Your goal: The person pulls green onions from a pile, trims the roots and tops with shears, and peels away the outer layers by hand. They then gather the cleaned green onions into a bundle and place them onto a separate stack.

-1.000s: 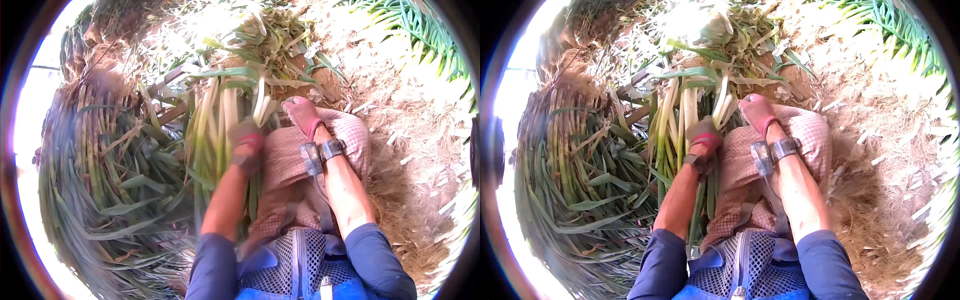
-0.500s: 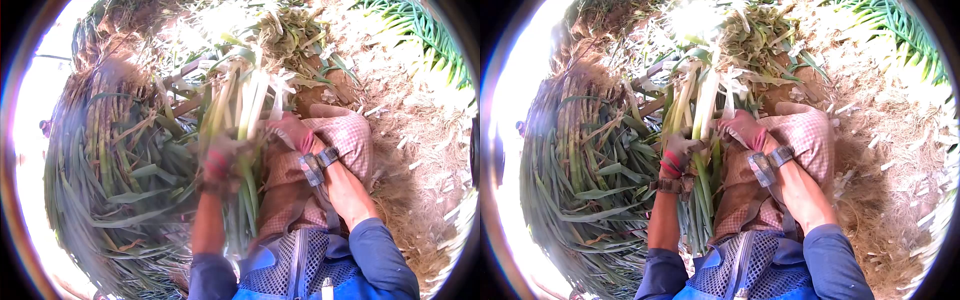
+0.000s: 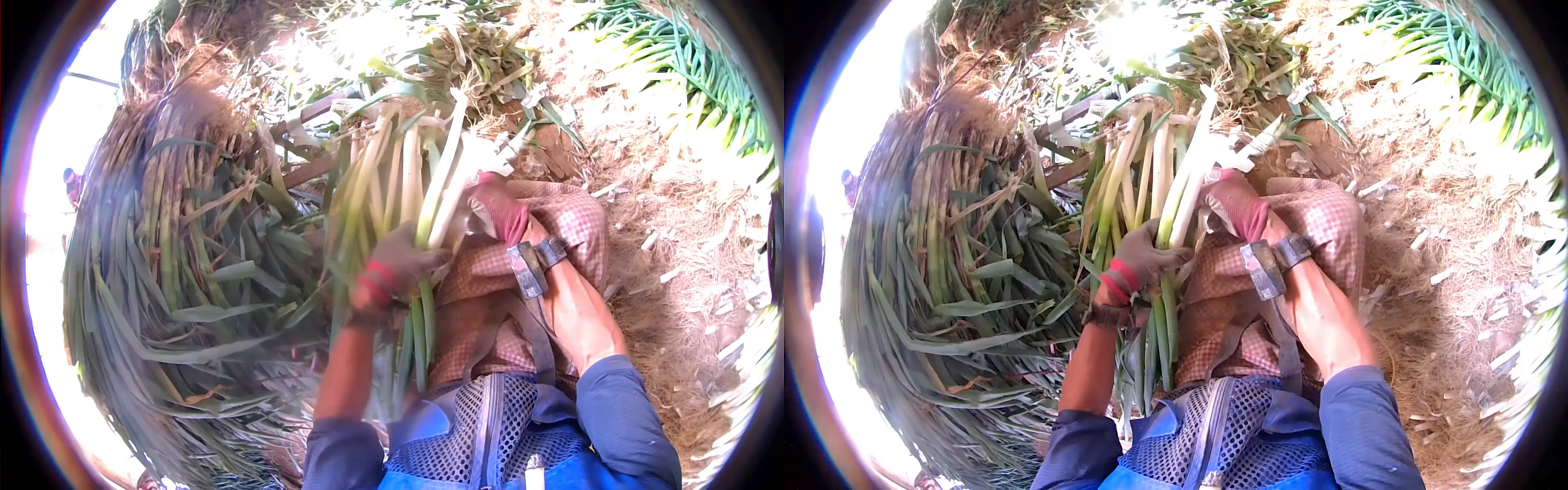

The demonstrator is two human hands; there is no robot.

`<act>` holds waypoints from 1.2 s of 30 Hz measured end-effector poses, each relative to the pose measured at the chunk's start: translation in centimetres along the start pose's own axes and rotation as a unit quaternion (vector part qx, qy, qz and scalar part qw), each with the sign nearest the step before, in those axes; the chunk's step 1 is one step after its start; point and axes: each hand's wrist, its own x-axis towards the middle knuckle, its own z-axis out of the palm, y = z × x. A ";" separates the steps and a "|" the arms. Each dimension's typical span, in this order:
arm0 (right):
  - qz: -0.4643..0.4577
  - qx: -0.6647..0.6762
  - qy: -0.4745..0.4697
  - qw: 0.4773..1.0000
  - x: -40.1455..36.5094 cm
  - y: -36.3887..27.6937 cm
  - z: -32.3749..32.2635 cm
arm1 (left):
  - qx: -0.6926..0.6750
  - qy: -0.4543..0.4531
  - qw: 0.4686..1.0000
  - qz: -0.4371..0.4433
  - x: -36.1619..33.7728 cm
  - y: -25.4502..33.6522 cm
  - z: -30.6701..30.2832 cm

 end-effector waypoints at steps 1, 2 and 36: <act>0.013 -0.012 0.024 1.000 0.3 -0.2 -0.1 | 0.081 0.026 0.996 -0.009 -0.1 -0.2 0.1; 0.026 -0.023 0.047 0.998 0.6 -0.5 -0.3 | 0.163 0.051 0.985 -0.019 -0.2 -0.4 0.1; -0.006 0.067 0.208 0.976 7.4 6.3 0.3 | 0.218 0.040 0.971 -0.090 -4.7 -2.2 -1.9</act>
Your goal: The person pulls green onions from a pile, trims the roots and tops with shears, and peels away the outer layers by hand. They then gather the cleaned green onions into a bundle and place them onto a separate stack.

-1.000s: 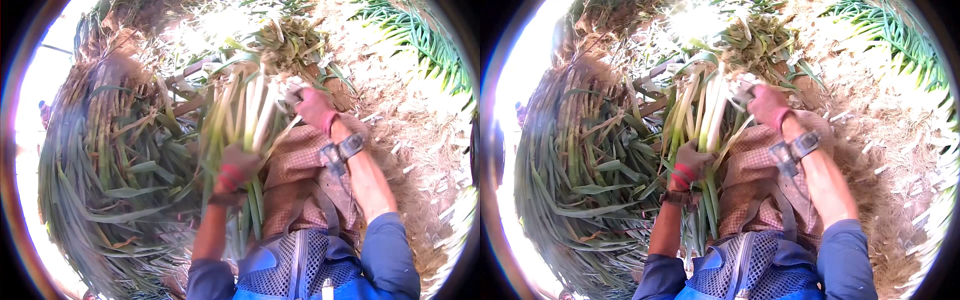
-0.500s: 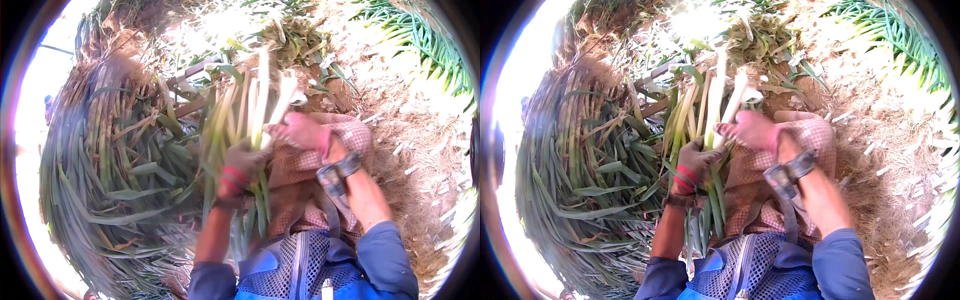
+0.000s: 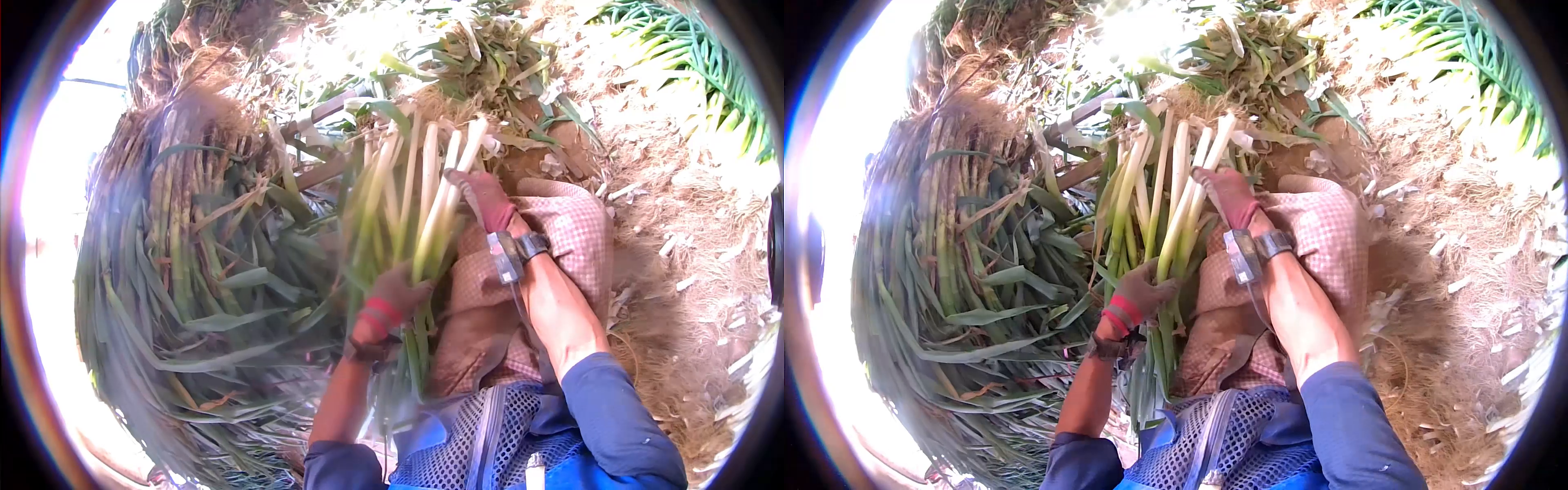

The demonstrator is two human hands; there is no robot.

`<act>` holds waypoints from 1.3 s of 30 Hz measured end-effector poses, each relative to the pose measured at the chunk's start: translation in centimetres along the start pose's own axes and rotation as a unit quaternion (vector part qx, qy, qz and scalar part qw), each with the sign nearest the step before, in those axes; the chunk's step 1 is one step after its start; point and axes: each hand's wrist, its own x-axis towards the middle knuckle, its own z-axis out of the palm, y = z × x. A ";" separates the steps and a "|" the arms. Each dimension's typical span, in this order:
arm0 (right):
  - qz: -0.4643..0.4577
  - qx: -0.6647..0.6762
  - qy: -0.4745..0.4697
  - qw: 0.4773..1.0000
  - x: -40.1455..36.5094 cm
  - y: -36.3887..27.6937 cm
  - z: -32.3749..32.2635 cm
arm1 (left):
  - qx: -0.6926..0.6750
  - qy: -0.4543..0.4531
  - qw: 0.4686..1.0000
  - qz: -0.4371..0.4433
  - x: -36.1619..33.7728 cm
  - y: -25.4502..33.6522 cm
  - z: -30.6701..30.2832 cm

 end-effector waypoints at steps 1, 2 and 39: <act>0.032 -0.101 0.009 0.994 0.3 0.2 0.6 | 0.004 -0.001 1.000 -0.004 -0.1 0.1 -0.2; 0.037 -0.118 0.001 0.992 0.4 0.4 1.0 | 0.011 -0.012 0.999 -0.045 -0.1 0.4 -0.3; 0.094 0.279 -0.179 0.939 -3.5 -1.6 3.0 | 0.171 0.326 0.930 0.011 6.9 -1.4 -4.1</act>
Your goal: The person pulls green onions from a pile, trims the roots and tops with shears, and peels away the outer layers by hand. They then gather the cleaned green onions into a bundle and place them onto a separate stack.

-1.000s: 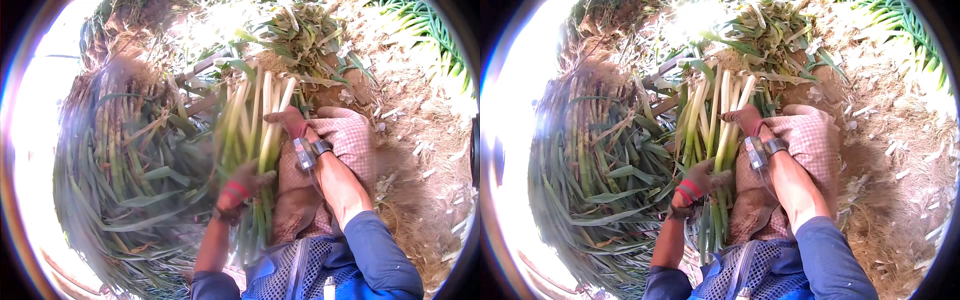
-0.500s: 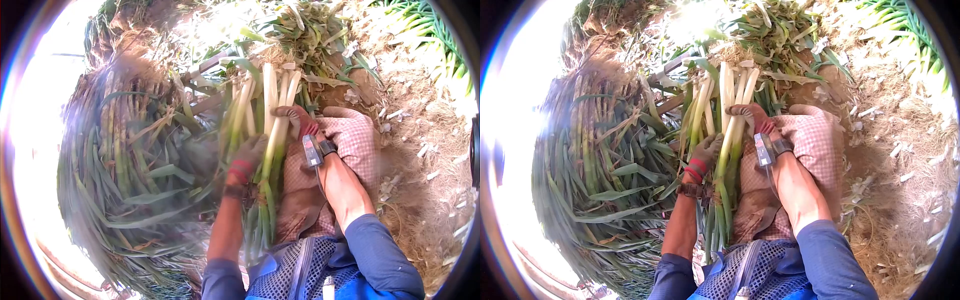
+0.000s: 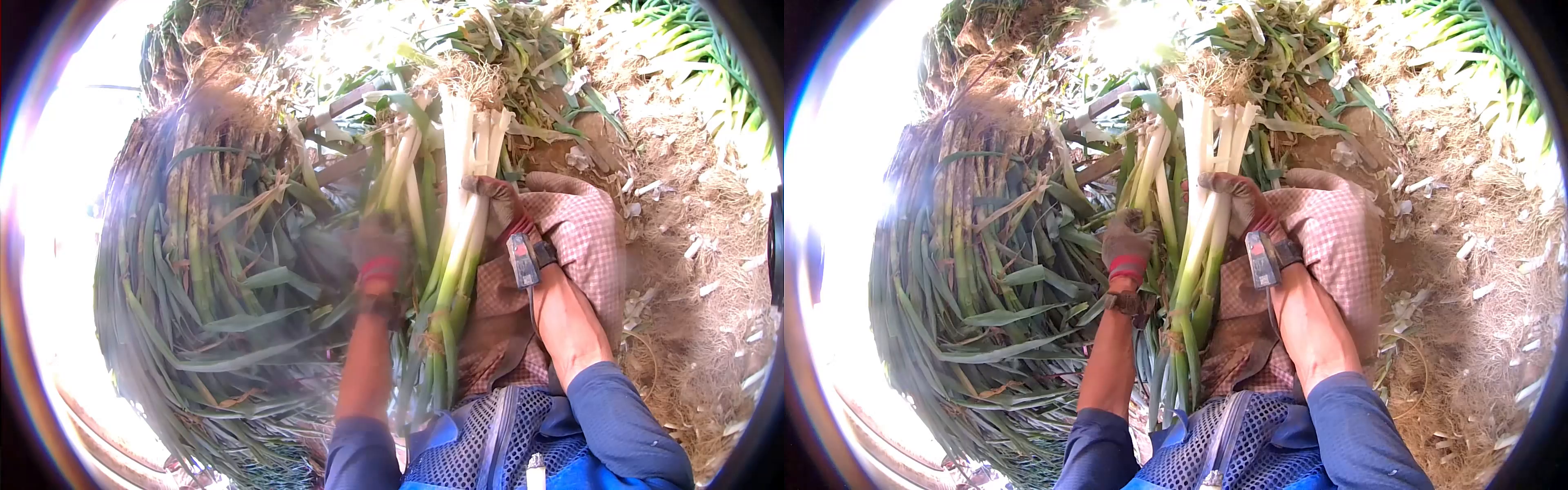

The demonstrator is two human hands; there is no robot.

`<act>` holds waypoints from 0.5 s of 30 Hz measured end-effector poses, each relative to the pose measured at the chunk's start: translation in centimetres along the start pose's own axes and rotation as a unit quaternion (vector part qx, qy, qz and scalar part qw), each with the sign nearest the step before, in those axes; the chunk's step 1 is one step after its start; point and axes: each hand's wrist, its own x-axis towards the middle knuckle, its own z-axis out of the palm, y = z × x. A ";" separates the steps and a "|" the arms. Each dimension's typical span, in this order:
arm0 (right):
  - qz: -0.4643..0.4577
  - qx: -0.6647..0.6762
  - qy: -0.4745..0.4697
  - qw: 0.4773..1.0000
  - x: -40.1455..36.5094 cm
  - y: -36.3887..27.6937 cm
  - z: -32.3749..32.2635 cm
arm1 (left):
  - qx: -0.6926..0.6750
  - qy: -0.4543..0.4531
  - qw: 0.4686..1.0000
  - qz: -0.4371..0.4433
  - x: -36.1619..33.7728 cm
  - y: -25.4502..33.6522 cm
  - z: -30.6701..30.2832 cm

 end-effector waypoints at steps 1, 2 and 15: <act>0.001 0.000 -0.001 1.000 0.1 0.0 0.1 | 0.031 0.013 0.999 -0.015 0.0 0.4 -0.2; 0.013 -0.002 0.001 1.000 0.1 0.0 0.1 | 0.062 0.026 0.997 -0.029 0.1 0.8 -0.4; 0.052 0.053 -0.052 0.996 0.6 0.6 -1.4 | -0.077 0.109 0.991 0.009 1.3 -9.1 -3.0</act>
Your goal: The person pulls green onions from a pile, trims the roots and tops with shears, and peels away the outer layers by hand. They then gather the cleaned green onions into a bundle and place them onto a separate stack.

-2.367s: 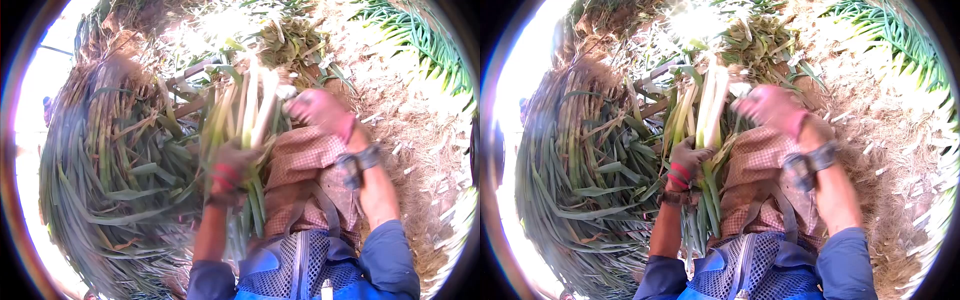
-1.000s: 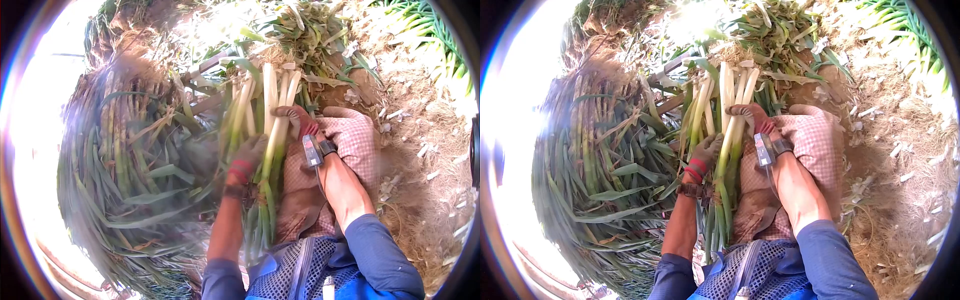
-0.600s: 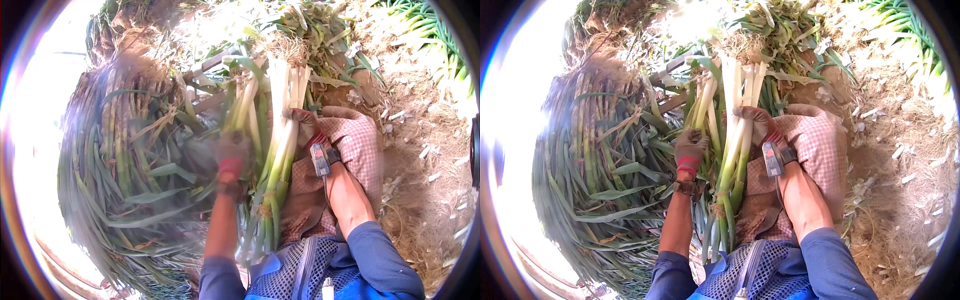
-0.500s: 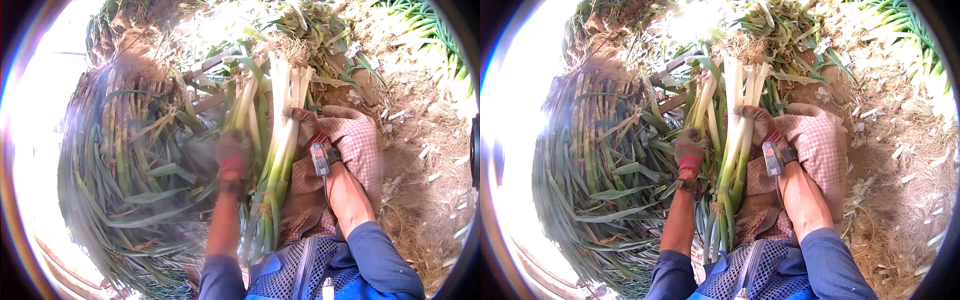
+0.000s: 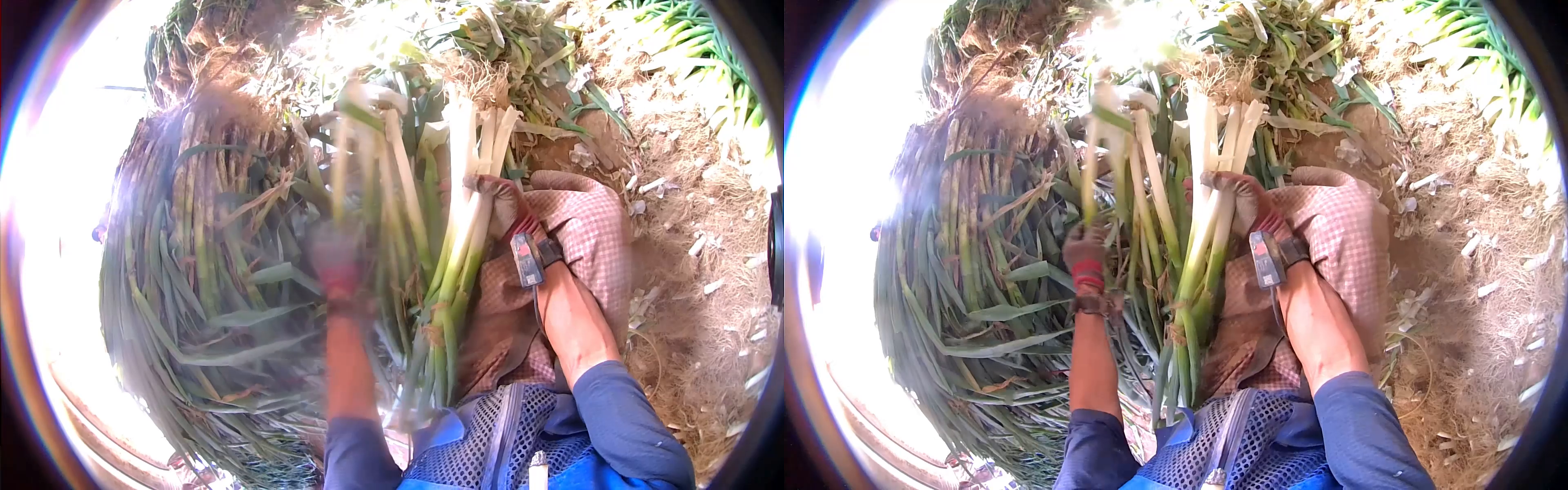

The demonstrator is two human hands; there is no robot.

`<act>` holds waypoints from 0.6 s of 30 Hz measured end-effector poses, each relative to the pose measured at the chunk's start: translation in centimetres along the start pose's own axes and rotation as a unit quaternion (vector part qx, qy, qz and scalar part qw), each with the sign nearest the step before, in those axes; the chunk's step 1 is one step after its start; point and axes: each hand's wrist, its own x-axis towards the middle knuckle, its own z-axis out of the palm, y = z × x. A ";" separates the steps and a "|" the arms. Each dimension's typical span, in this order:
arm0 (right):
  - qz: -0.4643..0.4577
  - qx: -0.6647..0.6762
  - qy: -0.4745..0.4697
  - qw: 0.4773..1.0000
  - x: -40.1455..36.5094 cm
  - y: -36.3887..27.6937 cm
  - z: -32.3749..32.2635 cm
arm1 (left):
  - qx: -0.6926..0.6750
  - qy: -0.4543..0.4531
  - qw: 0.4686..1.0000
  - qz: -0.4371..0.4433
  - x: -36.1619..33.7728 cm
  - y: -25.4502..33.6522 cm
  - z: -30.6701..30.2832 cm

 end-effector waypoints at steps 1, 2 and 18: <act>0.003 0.000 0.000 1.000 -0.1 0.2 0.0 | -0.144 0.014 0.984 -0.102 0.5 1.6 -1.7; -0.009 -0.001 0.000 1.000 -0.1 0.2 0.1 | -0.284 0.030 0.938 -0.198 0.8 3.2 -3.3; 0.000 -0.100 0.077 0.992 1.6 1.0 0.0 | -0.191 -0.110 0.947 -0.236 0.0 2.6 3.3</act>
